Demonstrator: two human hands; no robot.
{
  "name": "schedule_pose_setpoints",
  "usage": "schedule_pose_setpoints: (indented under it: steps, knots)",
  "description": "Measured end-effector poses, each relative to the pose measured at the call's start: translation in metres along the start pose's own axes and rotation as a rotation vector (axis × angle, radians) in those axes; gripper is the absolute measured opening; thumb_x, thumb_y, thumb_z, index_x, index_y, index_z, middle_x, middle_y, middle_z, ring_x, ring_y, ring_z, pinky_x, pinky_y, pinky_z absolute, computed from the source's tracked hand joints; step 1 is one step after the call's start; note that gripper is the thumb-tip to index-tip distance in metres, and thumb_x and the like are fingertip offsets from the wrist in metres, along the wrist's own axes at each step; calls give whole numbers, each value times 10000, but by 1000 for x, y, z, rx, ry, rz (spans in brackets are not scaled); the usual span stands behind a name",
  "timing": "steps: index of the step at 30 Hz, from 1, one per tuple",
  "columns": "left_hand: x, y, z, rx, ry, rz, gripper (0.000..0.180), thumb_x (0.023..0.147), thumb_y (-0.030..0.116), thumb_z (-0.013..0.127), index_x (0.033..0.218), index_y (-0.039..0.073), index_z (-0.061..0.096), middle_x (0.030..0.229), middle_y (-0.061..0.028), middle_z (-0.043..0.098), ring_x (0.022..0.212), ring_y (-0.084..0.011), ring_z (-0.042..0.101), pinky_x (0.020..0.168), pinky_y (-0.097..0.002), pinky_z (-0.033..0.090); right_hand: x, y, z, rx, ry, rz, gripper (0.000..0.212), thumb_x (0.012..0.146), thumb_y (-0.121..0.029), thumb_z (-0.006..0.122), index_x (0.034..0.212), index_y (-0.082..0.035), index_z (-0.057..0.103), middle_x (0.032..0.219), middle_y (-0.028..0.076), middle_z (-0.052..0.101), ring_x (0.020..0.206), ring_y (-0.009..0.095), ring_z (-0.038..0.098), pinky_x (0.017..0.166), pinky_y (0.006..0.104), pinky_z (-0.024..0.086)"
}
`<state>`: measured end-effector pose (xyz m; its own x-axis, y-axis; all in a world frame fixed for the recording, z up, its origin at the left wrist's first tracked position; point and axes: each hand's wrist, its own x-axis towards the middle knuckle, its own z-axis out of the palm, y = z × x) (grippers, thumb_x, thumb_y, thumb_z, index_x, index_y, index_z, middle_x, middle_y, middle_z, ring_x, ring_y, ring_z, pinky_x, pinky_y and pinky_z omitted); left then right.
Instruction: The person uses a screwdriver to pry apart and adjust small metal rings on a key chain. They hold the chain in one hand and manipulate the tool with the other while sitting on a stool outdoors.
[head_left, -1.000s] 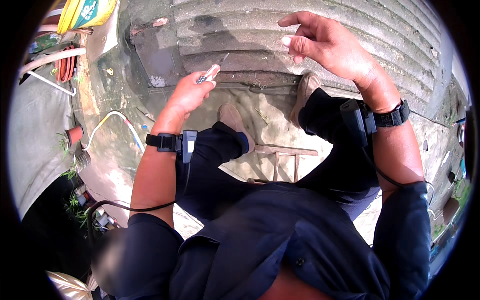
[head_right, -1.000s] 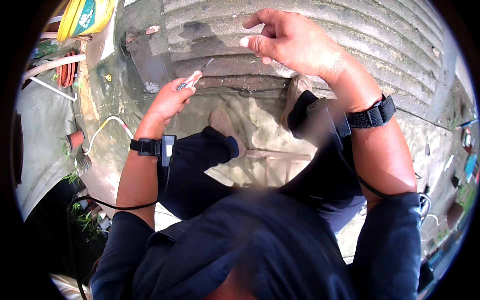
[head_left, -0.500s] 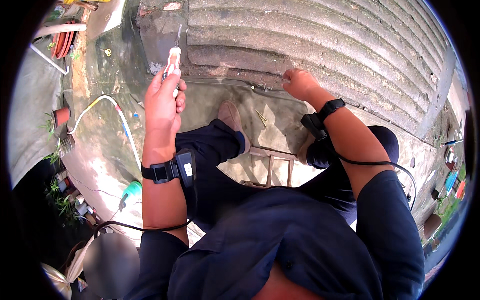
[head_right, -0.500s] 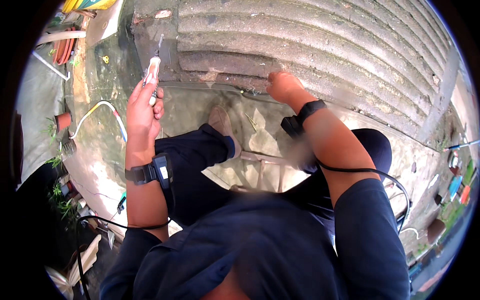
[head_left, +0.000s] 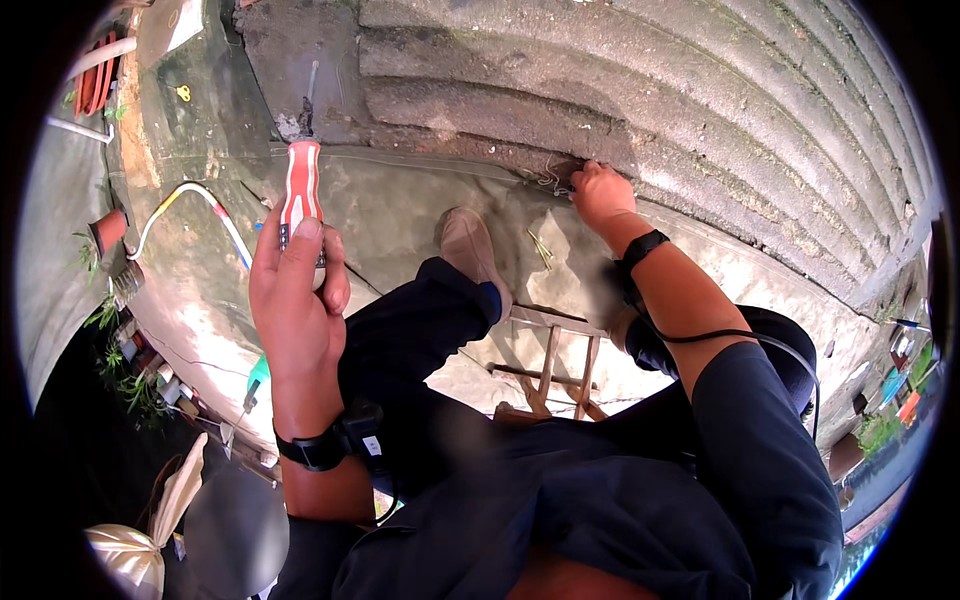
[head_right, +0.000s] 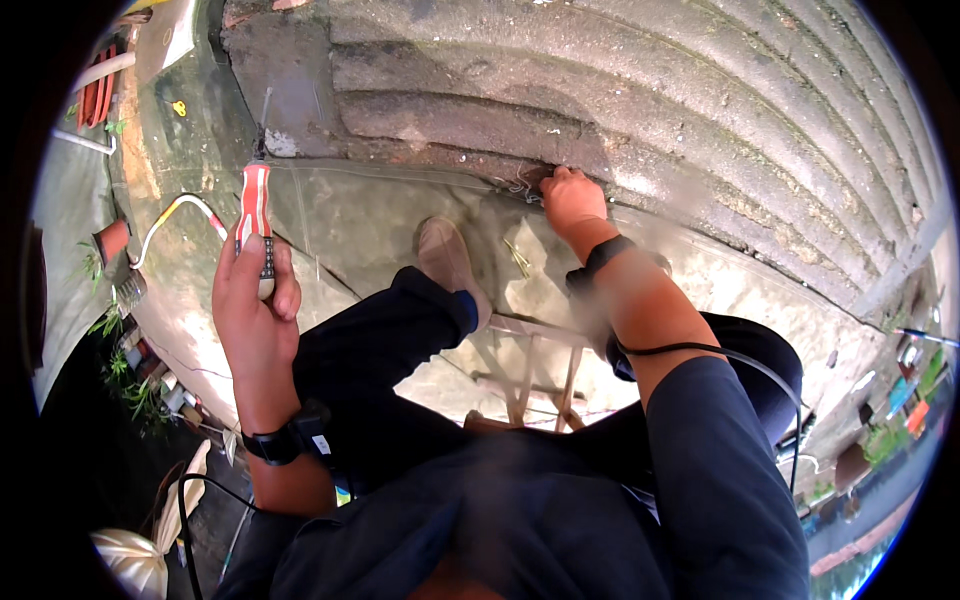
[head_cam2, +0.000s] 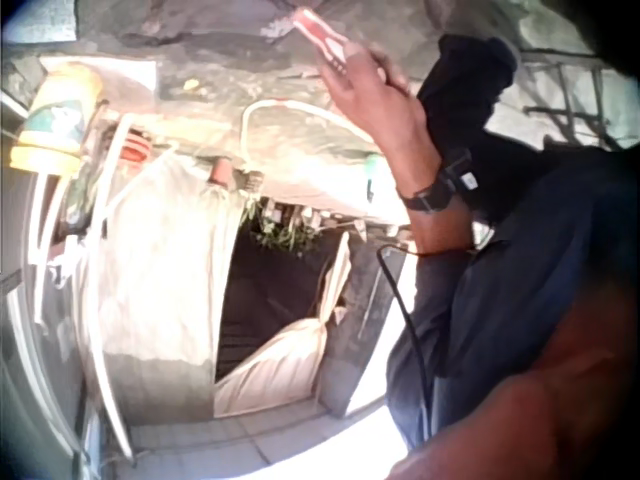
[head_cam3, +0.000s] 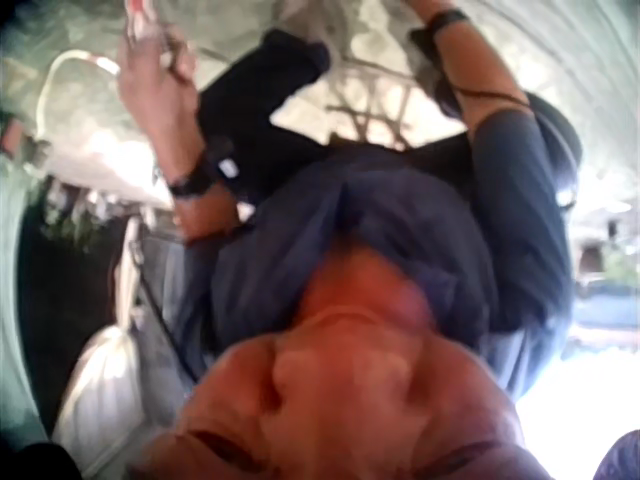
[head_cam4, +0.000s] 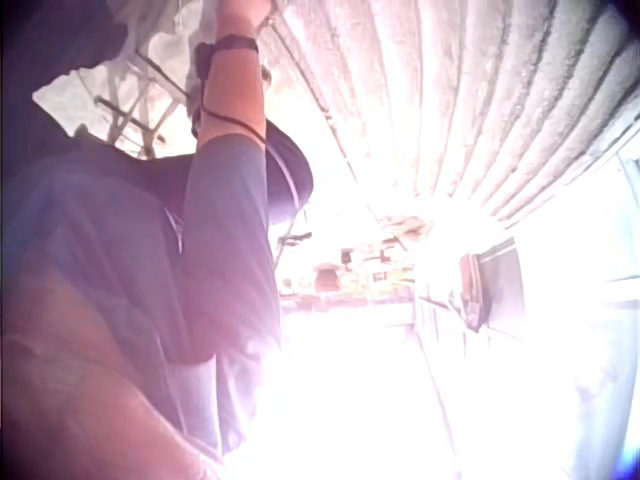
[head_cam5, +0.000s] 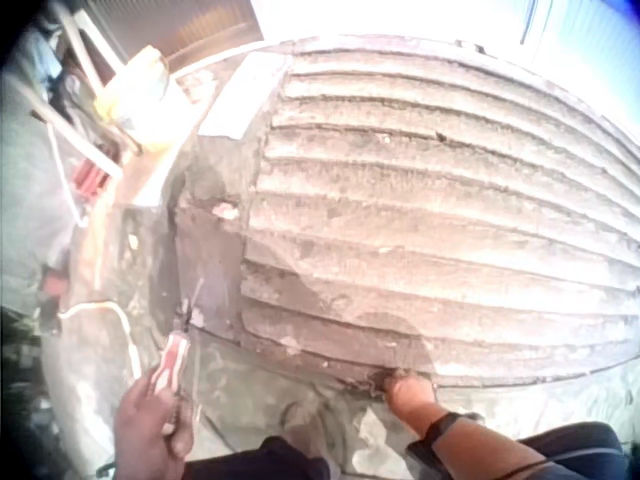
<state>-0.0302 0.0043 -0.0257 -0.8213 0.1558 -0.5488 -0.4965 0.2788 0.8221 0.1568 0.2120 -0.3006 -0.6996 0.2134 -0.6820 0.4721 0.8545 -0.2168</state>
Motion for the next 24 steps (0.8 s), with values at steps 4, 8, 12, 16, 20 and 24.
schedule_pose_setpoints:
  steps: [4, 8, 12, 16, 20, 24]
  knots:
    - [4, 0, -1, -4, -5, -11, 347, 953, 176, 580, 1229, -19, 505, 783, -51, 567, 483, -61, 404, 414, -189, 292, 11, 6, 12, -72, 27, -57, 221, 898, -218, 544, 1041, -75, 633, 1099, 124, 644, 986, 295, 652, 791, 404, 543]
    - [2, 1, -4, 8, 1, -1, 388, 953, 180, 584, 1266, -28, 488, 781, -55, 560, 488, -59, 406, 417, -185, 295, 11, 4, 5, -18, 49, -17, 227, 921, -248, 531, 1032, -71, 619, 1056, 145, 656, 943, 305, 670, 753, 415, 547]
    - [4, -3, -8, -8, -3, 4, 401, 952, 178, 585, 1276, -34, 482, 778, -57, 554, 491, -58, 405, 423, -182, 298, 11, 7, 9, 54, 97, 59, 235, 926, -289, 545, 1005, -74, 599, 1022, 138, 669, 915, 312, 675, 734, 432, 547]
    - [4, -4, -13, -25, -32, 31, 395, 951, 173, 585, 1270, -37, 486, 781, -61, 556, 493, -58, 405, 427, -182, 299, 5, -6, 24, 218, 172, 129, 233, 904, -301, 567, 958, -75, 578, 977, 141, 683, 893, 333, 673, 734, 457, 537]
    - [3, -3, -15, -13, -35, 22, 396, 951, 170, 586, 1271, -40, 485, 786, -65, 562, 496, -60, 408, 428, -183, 299, -14, -39, 34, 184, -99, -41, 259, 862, -286, 594, 1012, -75, 596, 975, 158, 689, 923, 346, 659, 764, 462, 526]
    - [2, -3, -15, -8, 12, 21, 423, 949, 171, 589, 1293, -46, 471, 795, -67, 568, 497, -62, 409, 428, -185, 300, -38, -53, 68, 196, -327, -168, 313, 856, -283, 604, 1123, -121, 622, 1118, 164, 653, 1027, 324, 639, 834, 444, 518]
